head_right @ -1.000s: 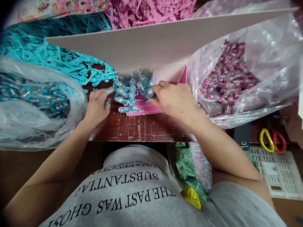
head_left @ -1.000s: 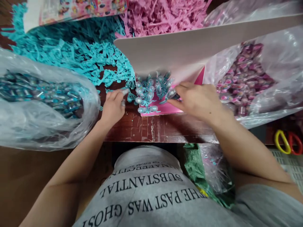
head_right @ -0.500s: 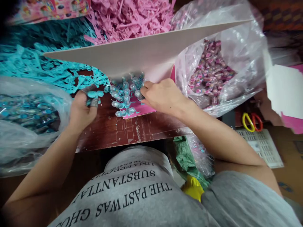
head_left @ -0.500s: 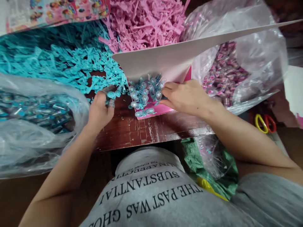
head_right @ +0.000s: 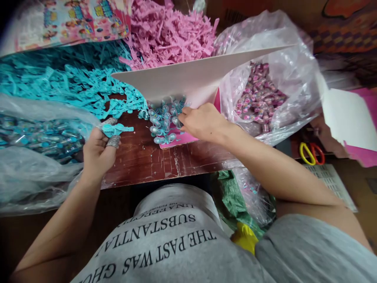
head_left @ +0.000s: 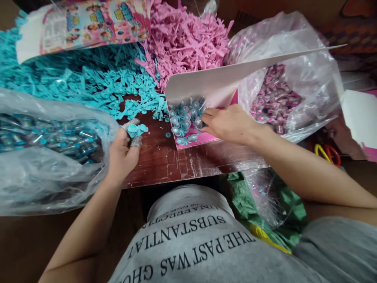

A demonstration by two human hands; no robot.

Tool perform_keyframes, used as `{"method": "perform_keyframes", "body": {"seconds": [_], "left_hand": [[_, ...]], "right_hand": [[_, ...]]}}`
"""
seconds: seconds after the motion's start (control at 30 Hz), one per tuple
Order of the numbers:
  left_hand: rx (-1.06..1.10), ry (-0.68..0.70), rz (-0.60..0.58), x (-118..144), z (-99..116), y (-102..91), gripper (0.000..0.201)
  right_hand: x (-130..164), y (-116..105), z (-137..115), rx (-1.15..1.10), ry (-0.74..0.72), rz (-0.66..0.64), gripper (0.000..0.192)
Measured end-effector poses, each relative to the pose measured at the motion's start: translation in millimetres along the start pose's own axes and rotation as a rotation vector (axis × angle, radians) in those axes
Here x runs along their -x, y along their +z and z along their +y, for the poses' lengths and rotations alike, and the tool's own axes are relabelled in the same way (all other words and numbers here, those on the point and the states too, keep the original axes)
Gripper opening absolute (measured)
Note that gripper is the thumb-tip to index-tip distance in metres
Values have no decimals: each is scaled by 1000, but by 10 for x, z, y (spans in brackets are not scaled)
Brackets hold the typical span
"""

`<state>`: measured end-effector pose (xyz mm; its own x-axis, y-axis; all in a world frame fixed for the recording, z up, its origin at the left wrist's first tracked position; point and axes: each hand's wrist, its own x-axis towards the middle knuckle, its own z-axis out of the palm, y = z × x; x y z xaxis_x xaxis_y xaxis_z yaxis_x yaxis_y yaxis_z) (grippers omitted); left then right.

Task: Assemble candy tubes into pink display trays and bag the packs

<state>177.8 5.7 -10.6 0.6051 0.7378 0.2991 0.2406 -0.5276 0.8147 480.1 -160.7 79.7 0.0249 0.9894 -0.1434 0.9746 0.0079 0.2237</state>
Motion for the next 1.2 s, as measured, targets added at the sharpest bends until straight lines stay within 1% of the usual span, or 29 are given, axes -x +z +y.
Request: {"method": "perform_keyframes", "body": {"seconds": [0.13, 0.23, 0.3, 0.37, 0.47, 0.53, 0.63, 0.7, 0.73, 0.8, 0.87, 0.9, 0.93, 0.97, 1.0, 1.03, 1.1, 1.13, 1.2], "left_hand": [[116, -74, 15, 64, 56, 50, 40], [184, -137, 48, 99, 74, 70, 37], [213, -168, 71, 133, 72, 54, 36], [225, -201, 93, 185, 61, 24, 38], [228, -251, 117, 297, 69, -4, 37], [255, -267, 89, 392, 117, 3, 29], [307, -265, -16, 563, 223, 21, 27], [314, -259, -71, 690, 267, -3, 29], [308, -259, -81, 756, 273, -31, 30], [310, -275, -73, 892, 255, -118, 30], [339, -315, -31, 1026, 207, -222, 29], [361, -340, -5, 1088, 177, -274, 29], [383, -366, 25, 1144, 145, -322, 31], [400, -392, 53, 1192, 114, -366, 34], [405, -413, 77, 1232, 87, -409, 37], [398, -426, 95, 1265, 64, -450, 38], [342, -420, 118, 1315, 36, -539, 38], [296, -402, 132, 1336, 27, -588, 36], [183, -364, 182, 1383, 10, -698, 31]], "right_hand": [[-88, 71, -60, 7, 26, 10, 39], [-72, 135, -73, -3, 13, 28, 39], [-6, 163, -58, -23, 25, 64, 40], [66, 196, -37, -54, 57, 126, 44], [103, 298, -11, -98, 95, 185, 46], [81, 398, 6, -133, 95, 193, 48], [60, 497, 49, -170, 33, 256, 51], [91, 464, 68, -161, -32, 341, 50], [119, 407, 59, -161, -45, 383, 48], [175, 220, -37, -199, -2, 463, 46], [170, -23, -287, -279, 63, 541, 49], [118, -137, -480, -323, 61, 575, 46], [23, -233, -712, -367, 16, 609, 40], [-122, -301, -974, -412, -72, 621, 31], [-317, -341, -1252, -442, -191, 597, 28], [-557, -355, -1533, -464, -275, 531, 29], [-1130, -336, -2054, -480, -442, 369, 33], [-1433, -322, -2279, -490, -471, 299, 34], [-1991, -312, -2636, -496, -470, 167, 36]]}}
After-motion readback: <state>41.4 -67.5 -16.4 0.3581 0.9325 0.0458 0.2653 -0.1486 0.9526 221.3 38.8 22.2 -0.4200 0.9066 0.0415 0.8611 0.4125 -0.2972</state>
